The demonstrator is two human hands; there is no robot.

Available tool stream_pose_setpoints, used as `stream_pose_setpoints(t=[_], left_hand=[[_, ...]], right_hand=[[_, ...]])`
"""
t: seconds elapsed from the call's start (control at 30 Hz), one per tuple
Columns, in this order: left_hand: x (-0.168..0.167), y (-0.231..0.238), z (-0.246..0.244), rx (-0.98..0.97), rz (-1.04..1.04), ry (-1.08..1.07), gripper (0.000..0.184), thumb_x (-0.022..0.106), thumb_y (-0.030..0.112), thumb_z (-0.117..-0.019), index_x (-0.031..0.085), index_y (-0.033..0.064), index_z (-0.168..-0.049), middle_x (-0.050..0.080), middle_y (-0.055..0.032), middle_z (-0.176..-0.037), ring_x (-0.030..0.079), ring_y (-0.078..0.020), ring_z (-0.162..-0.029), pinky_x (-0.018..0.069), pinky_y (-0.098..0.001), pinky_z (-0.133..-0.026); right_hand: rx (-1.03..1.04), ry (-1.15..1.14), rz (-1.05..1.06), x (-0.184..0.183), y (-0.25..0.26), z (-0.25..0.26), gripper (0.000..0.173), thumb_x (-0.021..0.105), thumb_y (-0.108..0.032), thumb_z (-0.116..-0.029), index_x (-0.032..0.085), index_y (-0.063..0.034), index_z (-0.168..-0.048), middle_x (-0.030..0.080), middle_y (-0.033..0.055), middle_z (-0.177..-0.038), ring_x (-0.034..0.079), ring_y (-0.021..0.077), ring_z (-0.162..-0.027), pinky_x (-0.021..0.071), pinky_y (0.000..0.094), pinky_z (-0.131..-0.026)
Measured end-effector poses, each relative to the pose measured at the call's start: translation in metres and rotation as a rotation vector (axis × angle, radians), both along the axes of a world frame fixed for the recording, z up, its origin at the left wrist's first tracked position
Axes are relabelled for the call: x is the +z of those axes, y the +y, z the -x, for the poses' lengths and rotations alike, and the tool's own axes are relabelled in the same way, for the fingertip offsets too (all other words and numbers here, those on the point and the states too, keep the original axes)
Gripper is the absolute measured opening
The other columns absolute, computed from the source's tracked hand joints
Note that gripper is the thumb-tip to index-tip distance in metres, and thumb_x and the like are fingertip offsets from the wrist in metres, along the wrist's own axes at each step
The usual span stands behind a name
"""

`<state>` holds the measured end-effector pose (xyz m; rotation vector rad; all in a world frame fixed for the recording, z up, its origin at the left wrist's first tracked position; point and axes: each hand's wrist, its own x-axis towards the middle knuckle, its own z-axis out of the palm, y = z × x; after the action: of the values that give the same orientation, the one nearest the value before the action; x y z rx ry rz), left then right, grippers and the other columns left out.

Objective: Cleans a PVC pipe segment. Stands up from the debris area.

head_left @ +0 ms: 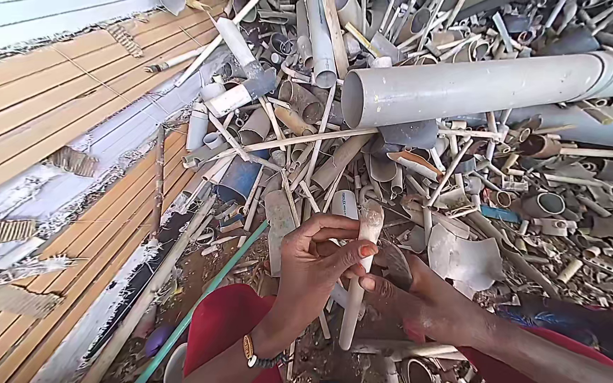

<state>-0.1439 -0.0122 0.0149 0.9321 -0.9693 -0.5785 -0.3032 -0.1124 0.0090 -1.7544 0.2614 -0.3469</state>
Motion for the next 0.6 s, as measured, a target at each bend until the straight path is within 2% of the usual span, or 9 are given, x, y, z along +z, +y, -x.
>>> stream_pose_setpoints(t=[0.1, 0.2, 0.3, 0.47, 0.6], left_hand=[[0.003, -0.001, -0.004, 0.087, 0.019, -0.062, 0.019, 0.075, 0.002, -0.0895, 0.070, -0.0014, -0.107, 0.078, -0.0029, -0.093, 0.071, -0.0047, -0.067, 0.0598, -0.0178, -0.058], [0.004, 0.001, -0.007, 0.102, 0.024, -0.127, 0.018, 0.075, 0.004, -0.0896, 0.071, -0.0010, -0.106, 0.078, -0.0019, -0.094, 0.072, -0.0050, -0.070, 0.0610, -0.0182, -0.060], [0.004, 0.004, -0.008, 0.107, 0.029, -0.173, 0.018, 0.076, 0.007, -0.0892, 0.071, 0.0004, -0.105, 0.077, 0.0008, -0.093, 0.071, -0.0033, -0.069, 0.0606, -0.0167, -0.059], [0.003, 0.009, -0.014, 0.085, 0.038, -0.172, 0.012, 0.074, 0.009, -0.0919, 0.072, 0.0041, -0.102, 0.077, 0.0026, -0.090, 0.070, -0.0026, -0.068, 0.0600, -0.0162, -0.058], [0.003, 0.010, -0.016, 0.086, 0.040, -0.167, 0.010, 0.075, 0.012, -0.0921, 0.070, 0.0077, -0.100, 0.075, 0.0043, -0.089, 0.069, -0.0017, -0.066, 0.0593, -0.0154, -0.058]], right_hand=[[0.108, -0.038, -0.096, 0.002, -0.005, 0.000, 0.022, 0.052, -0.032, -0.1072, 0.064, -0.0149, -0.101, 0.054, -0.0163, -0.075, 0.047, -0.0110, -0.062, 0.0404, 0.0087, -0.056], [0.181, -0.034, -0.140, 0.003, -0.009, 0.003, 0.024, 0.049, -0.035, -0.1083, 0.062, -0.0162, -0.100, 0.049, -0.0164, -0.072, 0.043, -0.0103, -0.060, 0.0374, 0.0090, -0.054], [0.231, -0.004, -0.132, 0.003, -0.012, 0.007, 0.028, 0.048, -0.039, -0.1087, 0.062, -0.0157, -0.105, 0.051, -0.0155, -0.076, 0.044, -0.0107, -0.062, 0.0383, 0.0083, -0.055], [0.226, 0.028, -0.066, 0.005, -0.012, 0.006, 0.031, 0.048, -0.042, -0.1083, 0.062, -0.0138, -0.107, 0.051, -0.0144, -0.076, 0.046, -0.0101, -0.063, 0.0403, 0.0092, -0.057], [0.227, 0.034, 0.000, 0.010, -0.012, 0.004, 0.032, 0.047, -0.040, -0.1087, 0.061, -0.0121, -0.106, 0.050, -0.0134, -0.075, 0.046, -0.0111, -0.063, 0.0407, 0.0082, -0.057]])
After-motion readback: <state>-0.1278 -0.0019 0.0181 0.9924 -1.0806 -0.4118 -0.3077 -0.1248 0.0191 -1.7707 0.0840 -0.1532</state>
